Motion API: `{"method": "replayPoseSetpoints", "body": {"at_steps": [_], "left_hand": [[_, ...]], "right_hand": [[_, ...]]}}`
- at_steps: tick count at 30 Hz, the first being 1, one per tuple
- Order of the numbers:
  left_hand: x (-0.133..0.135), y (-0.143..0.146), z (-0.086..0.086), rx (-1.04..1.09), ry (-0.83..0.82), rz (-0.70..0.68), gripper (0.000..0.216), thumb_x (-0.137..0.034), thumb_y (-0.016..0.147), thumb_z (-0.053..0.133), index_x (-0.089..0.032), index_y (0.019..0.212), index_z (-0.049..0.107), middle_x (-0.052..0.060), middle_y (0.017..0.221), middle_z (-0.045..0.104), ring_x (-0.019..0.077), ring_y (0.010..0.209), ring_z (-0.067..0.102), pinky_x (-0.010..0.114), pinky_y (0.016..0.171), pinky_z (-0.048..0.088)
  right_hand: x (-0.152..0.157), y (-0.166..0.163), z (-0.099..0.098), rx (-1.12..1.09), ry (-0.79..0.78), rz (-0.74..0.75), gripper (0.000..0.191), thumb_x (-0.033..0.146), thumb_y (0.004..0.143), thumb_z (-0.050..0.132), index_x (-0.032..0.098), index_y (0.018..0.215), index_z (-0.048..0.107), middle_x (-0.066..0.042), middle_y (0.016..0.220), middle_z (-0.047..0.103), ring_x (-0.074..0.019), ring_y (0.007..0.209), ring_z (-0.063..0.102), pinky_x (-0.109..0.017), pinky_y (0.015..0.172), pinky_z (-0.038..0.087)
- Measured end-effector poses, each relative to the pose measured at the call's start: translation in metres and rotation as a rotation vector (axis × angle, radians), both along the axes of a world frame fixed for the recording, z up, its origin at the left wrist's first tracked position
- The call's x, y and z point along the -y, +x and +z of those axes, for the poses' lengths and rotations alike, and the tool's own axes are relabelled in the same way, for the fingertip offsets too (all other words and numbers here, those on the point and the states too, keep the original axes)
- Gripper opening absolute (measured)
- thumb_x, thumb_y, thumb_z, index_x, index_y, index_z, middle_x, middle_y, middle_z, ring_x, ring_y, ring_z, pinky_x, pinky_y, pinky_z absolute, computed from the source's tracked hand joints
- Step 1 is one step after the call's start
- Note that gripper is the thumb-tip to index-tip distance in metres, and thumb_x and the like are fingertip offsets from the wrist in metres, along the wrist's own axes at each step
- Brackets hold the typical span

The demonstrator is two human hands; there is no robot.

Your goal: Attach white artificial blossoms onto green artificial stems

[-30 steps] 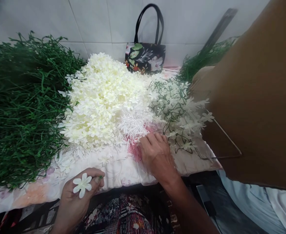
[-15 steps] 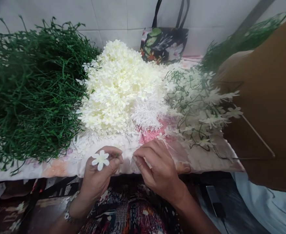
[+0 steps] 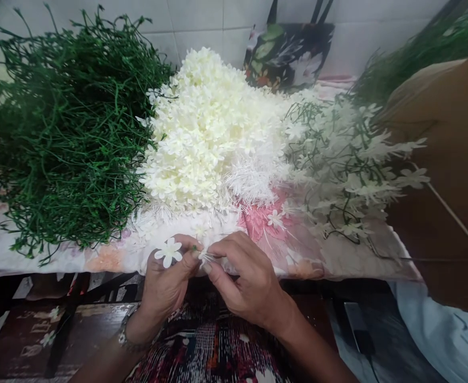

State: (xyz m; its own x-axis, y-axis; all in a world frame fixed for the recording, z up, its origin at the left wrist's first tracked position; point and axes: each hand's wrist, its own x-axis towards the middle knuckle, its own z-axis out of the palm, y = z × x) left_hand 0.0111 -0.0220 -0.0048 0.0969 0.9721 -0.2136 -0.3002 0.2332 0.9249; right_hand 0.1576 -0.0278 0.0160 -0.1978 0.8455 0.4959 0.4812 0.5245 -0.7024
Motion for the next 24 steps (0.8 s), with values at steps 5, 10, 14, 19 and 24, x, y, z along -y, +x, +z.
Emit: {"method": "replayPoseSetpoints", "body": {"at_steps": [5,10,14,19,24], "left_hand": [[0.002,0.002,-0.002,-0.013,-0.018,0.0,0.018,-0.031,0.073,0.069,-0.016,0.07,0.06,-0.003,0.059,0.052,0.008,0.055,0.046,0.02,0.053,0.042],[0.003,0.003,-0.003,-0.053,0.002,0.025,0.019,-0.032,0.071,0.07,-0.015,0.069,0.062,-0.003,0.06,0.05,0.0081,0.054,0.044,0.02,0.051,0.041],[0.003,0.0,-0.001,-0.124,0.144,-0.007,0.013,-0.028,0.077,0.063,-0.017,0.073,0.068,0.0,0.063,0.056,0.0107,0.058,0.048,0.022,0.055,0.042],[0.0,-0.005,0.006,-0.29,0.272,-0.031,0.012,-0.022,0.079,0.059,-0.017,0.073,0.068,0.001,0.062,0.057,0.0125,0.059,0.051,0.024,0.054,0.04],[-0.002,-0.008,0.012,-0.379,0.381,-0.115,0.014,-0.015,0.079,0.055,-0.017,0.072,0.066,0.0,0.061,0.057,0.0119,0.056,0.051,0.024,0.055,0.041]], "right_hand": [[-0.001,-0.002,-0.002,0.059,0.076,-0.001,0.012,0.009,0.082,0.051,0.017,0.085,0.058,-0.002,0.066,0.057,-0.0127,0.061,0.053,-0.024,0.055,0.045],[-0.001,-0.004,-0.007,0.103,0.127,-0.047,0.012,0.007,0.082,0.049,0.017,0.083,0.056,-0.002,0.064,0.054,-0.013,0.06,0.051,-0.025,0.053,0.043],[0.001,0.002,-0.005,0.074,0.054,-0.027,0.012,0.006,0.082,0.049,0.017,0.082,0.054,-0.001,0.064,0.053,-0.0114,0.058,0.05,-0.024,0.052,0.042],[0.0,0.012,0.01,0.097,0.002,0.032,0.012,0.007,0.083,0.049,0.019,0.083,0.053,0.0,0.066,0.054,-0.0106,0.061,0.05,-0.023,0.054,0.041],[-0.005,0.013,0.017,0.209,-0.016,0.129,0.01,0.008,0.084,0.049,0.016,0.081,0.055,-0.001,0.067,0.054,-0.0111,0.063,0.05,-0.024,0.058,0.041]]}}
